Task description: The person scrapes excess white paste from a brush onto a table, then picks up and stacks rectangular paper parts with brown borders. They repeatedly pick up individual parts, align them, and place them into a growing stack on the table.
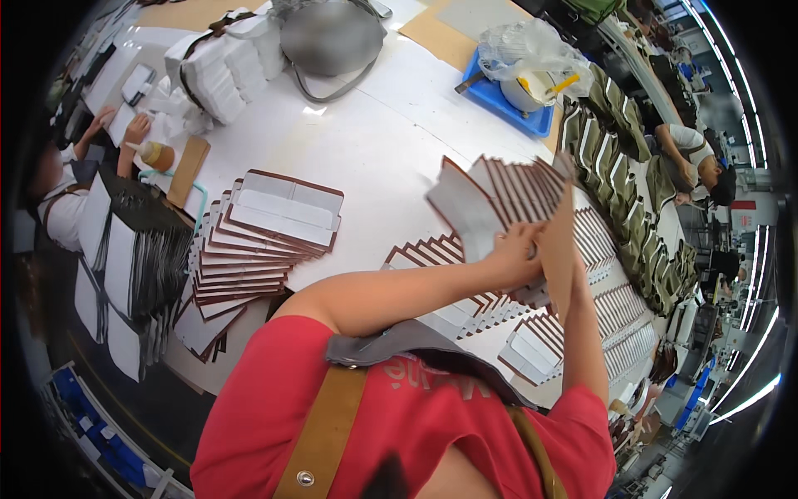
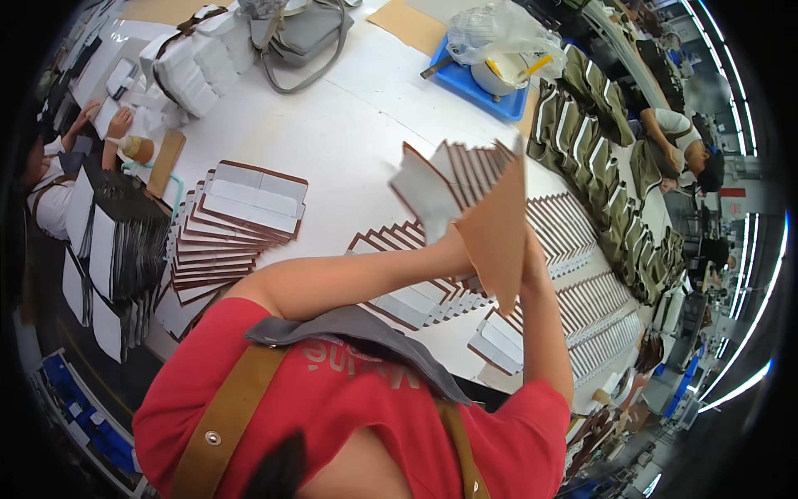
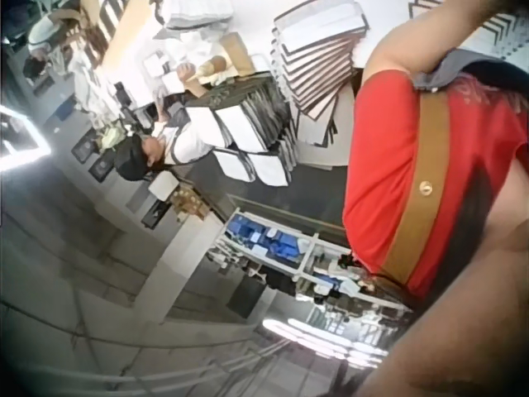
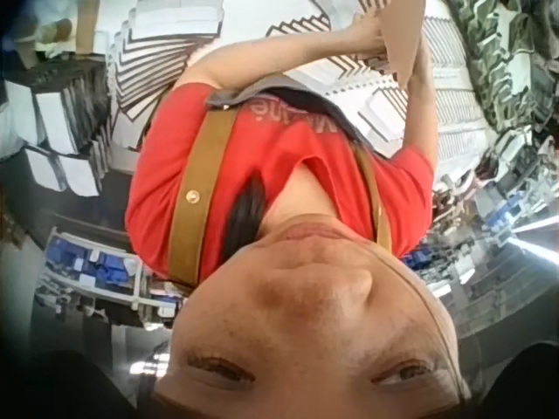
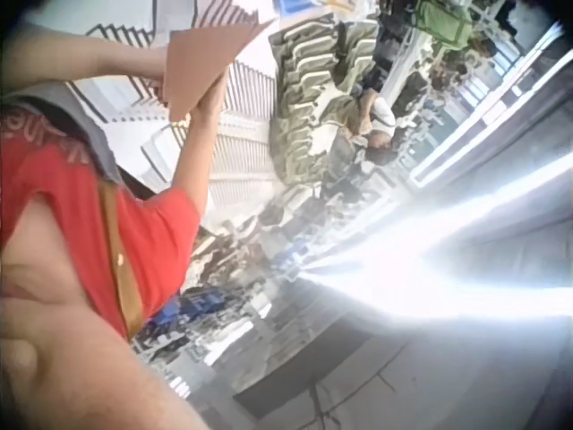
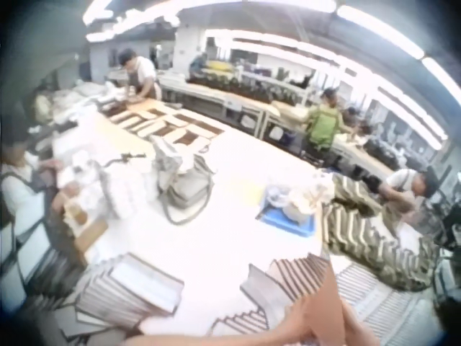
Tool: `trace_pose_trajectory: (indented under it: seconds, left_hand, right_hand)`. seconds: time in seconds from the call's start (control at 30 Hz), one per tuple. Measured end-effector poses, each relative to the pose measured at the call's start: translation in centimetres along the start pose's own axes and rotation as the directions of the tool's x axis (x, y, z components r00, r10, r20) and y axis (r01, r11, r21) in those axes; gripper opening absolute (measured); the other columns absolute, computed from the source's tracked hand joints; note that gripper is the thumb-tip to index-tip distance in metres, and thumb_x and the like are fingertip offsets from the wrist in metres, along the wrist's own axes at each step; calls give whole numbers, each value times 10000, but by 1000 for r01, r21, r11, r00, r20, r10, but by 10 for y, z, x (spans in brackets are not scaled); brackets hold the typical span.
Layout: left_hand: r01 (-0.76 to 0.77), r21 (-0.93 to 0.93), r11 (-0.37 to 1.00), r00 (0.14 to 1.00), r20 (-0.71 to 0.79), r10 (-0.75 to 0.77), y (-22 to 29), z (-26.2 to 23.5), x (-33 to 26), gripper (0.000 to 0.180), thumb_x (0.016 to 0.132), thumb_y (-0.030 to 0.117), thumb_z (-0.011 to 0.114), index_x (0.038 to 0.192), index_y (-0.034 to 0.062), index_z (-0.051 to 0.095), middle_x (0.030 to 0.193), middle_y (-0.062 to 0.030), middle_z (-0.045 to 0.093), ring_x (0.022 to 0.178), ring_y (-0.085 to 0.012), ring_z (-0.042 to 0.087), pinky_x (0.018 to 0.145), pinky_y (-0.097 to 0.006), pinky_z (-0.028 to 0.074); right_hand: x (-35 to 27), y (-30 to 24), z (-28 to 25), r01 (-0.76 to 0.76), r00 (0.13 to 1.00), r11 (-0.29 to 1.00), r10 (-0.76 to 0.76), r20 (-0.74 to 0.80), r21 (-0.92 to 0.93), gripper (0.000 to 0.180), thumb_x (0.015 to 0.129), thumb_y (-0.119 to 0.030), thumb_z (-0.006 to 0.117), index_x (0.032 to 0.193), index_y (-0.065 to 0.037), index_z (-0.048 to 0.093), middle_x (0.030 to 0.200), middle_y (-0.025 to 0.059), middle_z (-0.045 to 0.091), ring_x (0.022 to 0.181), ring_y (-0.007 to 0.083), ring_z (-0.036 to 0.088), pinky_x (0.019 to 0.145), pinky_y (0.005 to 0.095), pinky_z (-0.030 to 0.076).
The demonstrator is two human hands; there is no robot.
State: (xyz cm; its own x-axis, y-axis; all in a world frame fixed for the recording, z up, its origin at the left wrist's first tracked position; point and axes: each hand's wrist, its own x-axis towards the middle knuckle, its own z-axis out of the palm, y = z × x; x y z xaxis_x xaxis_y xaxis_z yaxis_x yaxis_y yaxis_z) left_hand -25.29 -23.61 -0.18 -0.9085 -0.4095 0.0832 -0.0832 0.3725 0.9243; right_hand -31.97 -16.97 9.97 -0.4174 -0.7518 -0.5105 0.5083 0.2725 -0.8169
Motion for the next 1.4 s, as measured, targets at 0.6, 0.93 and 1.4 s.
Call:
trace_pose_trajectory:
  seconds: [0.6,0.93,1.4]
  left_hand:
    - [164,160,973,874,434,-218,48,-257,-113,468,795,381,475,1190,129,470,1156,-211,431,1021,-356,449,885,-381,361]
    - [-49,617,785,937,302,-179,55,-345,-164,530,656,196,568,1177,127,504,1252,-157,404,1123,-335,399,951,-389,321]
    - [274,756,594,956,-144,-257,-156,-247,-280,428,752,56,458,1174,38,389,1326,-135,319,1255,-302,261,1002,-562,143]
  right_hand:
    - [-10,65,169,-159,934,788,-76,350,594,329,857,-197,355,1077,12,482,1119,131,497,1018,230,481,901,397,377]
    - [14,115,269,-48,846,945,-135,517,325,472,852,-167,406,1288,-77,248,1248,61,396,1145,189,388,971,361,298]
    - [108,226,136,-258,956,965,261,132,-34,401,876,-210,459,1201,12,383,1057,104,507,883,151,516,743,267,454]
